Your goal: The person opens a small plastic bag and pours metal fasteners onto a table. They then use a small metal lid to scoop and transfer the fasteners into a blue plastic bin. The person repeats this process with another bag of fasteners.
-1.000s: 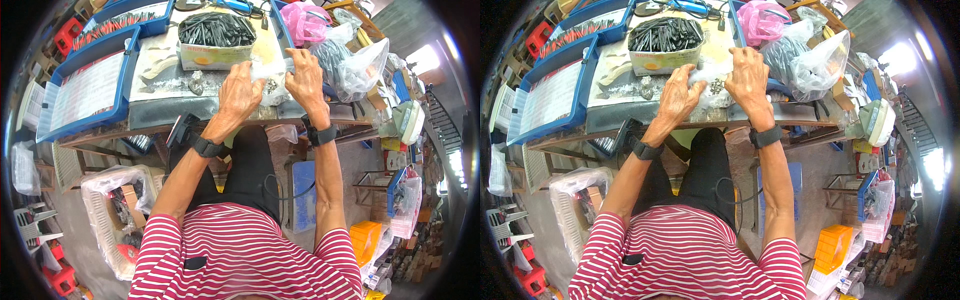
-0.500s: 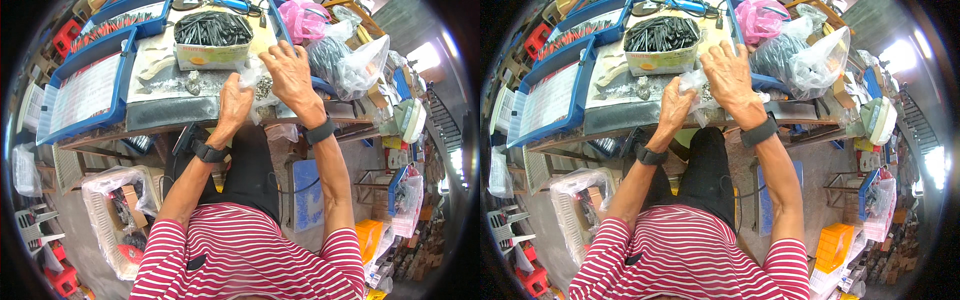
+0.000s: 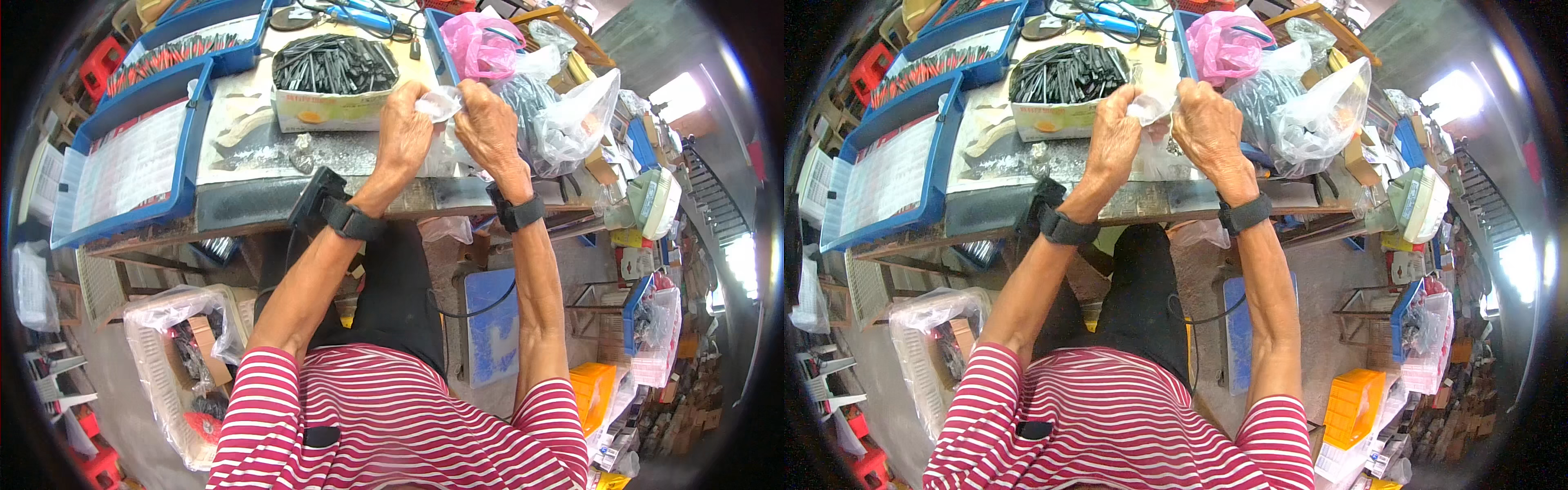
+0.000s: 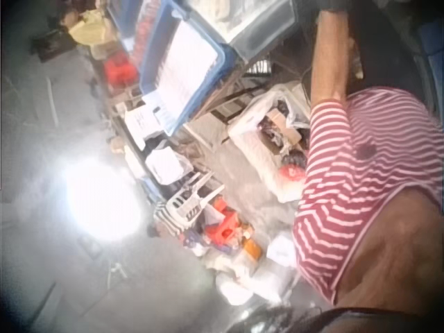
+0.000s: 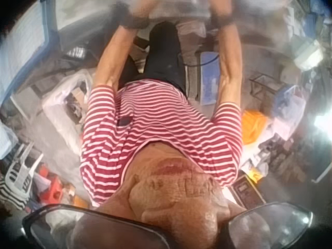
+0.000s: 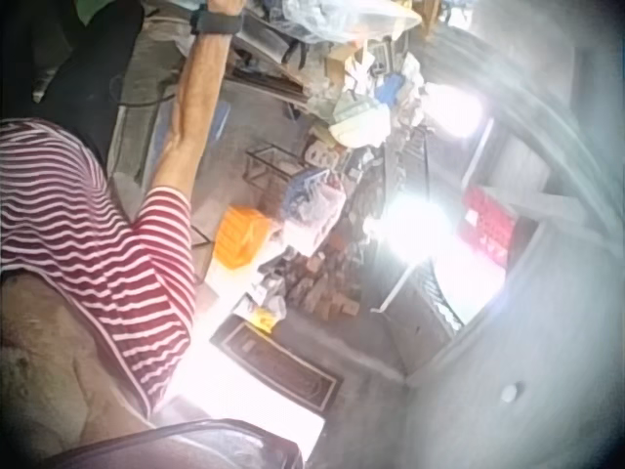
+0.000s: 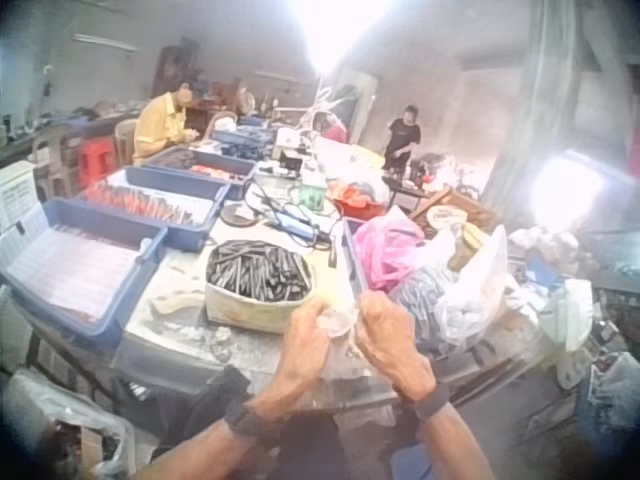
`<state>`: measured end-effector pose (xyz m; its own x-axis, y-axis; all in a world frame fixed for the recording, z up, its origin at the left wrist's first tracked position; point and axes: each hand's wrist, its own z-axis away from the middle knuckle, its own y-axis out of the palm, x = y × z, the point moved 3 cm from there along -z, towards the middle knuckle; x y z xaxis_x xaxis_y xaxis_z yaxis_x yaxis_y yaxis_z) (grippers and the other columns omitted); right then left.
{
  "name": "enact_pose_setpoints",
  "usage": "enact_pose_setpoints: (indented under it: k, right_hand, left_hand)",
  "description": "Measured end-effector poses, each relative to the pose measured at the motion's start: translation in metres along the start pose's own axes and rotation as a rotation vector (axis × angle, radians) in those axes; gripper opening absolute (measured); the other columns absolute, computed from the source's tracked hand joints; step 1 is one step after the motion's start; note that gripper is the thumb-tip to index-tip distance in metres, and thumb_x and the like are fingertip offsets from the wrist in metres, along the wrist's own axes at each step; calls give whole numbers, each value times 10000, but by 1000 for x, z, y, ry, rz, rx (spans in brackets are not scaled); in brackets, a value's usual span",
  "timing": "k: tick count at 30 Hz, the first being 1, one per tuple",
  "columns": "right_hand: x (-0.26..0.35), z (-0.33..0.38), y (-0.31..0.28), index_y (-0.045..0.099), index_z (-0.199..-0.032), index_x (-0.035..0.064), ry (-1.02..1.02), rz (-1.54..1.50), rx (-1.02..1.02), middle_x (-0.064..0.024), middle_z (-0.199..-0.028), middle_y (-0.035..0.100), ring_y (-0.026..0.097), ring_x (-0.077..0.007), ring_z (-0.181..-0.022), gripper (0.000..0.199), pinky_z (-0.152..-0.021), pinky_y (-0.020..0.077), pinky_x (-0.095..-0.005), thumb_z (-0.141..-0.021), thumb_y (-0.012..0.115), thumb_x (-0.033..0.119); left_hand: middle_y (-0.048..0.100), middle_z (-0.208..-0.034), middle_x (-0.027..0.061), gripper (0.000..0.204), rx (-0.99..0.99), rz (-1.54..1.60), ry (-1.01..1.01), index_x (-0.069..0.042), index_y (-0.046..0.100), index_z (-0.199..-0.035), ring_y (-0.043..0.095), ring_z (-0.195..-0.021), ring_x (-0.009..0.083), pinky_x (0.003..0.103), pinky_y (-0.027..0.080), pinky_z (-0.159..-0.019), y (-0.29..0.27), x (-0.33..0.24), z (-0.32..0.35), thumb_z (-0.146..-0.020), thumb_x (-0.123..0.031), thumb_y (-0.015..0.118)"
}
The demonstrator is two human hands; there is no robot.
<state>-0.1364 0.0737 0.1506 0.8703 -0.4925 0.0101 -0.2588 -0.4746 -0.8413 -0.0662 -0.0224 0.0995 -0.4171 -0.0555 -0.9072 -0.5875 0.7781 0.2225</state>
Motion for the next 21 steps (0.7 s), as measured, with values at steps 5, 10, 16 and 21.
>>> enact_pose_setpoints:
  k: [5,10,16,21]
  right_hand:
    - [-9,-4,-19,523,-836,25,141,-91,-355,-180,-788,595,598,-381,-697,109,-597,460,-466,-806,533,130]
    - [-11,6,2,571,-950,33,353,-107,-214,-190,-834,624,604,-372,-784,208,-678,457,-432,-751,558,93]
    - [-16,6,-2,567,-940,-14,141,-194,-221,-158,-755,584,565,-285,-654,177,-648,458,-388,-795,569,87]
    - [-16,12,-1,583,-942,-32,261,-693,-73,-93,-818,603,550,-126,-725,200,-645,459,-279,-762,596,54]
  left_hand:
    - [569,-749,34,128,115,-115,428,38,588,-861,547,-702,104,226,448,-635,10,-38,-33,-820,-7,475]
    - [572,-736,64,179,129,-392,330,21,600,-865,531,-699,100,262,446,-633,6,-27,-36,-774,17,446]
    - [604,-772,21,166,104,-119,135,29,607,-898,540,-703,56,205,448,-622,7,-9,-28,-802,27,472]
    - [590,-768,65,100,94,139,-172,17,562,-882,553,-637,98,219,451,-570,6,-2,-17,-816,-40,512]
